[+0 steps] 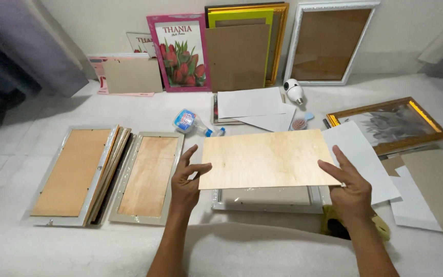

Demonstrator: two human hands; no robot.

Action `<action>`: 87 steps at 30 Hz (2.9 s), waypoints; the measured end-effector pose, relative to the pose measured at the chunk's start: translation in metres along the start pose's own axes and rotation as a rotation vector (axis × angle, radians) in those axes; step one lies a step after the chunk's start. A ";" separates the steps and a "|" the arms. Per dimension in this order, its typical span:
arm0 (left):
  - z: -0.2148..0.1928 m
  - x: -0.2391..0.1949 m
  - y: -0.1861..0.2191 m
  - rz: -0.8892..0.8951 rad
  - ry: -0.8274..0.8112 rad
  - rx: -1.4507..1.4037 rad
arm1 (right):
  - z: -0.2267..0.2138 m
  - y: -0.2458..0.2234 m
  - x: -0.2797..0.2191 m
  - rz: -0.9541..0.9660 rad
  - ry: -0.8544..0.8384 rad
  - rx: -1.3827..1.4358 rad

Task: The person works on a picture frame lying face-down on a padded table. They remove the wooden backing board, brush and wipe the glass with a cloth, place a white paper insert onto the glass, then reinsert the wooden backing board and press it into the frame, finally wiping the frame surface with a cloth.

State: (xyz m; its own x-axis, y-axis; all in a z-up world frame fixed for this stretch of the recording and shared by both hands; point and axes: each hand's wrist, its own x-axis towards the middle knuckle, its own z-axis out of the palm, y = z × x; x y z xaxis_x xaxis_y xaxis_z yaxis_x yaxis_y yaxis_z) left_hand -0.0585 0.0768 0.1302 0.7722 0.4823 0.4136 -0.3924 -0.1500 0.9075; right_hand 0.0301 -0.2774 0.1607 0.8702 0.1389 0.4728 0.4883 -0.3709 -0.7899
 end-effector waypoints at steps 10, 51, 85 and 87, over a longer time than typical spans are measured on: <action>0.011 0.007 0.010 0.185 0.010 0.371 | 0.006 0.010 0.010 -0.131 0.065 -0.168; -0.031 0.008 -0.053 -0.855 -0.035 -0.142 | 0.017 0.029 0.010 0.662 -0.308 0.319; -0.012 -0.009 -0.068 -0.812 -0.060 0.615 | 0.068 0.178 -0.042 0.623 -1.086 -0.760; -0.006 -0.010 -0.067 -0.765 -0.174 0.792 | 0.072 0.196 -0.045 0.614 -1.058 -0.726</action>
State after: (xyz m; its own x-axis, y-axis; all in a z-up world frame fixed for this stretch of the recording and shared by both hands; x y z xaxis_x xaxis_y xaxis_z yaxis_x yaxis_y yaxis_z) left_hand -0.0430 0.0877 0.0647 0.7578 0.5649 -0.3265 0.5987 -0.4031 0.6921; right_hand 0.0911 -0.2908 -0.0438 0.7240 0.2761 -0.6321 0.1610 -0.9587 -0.2343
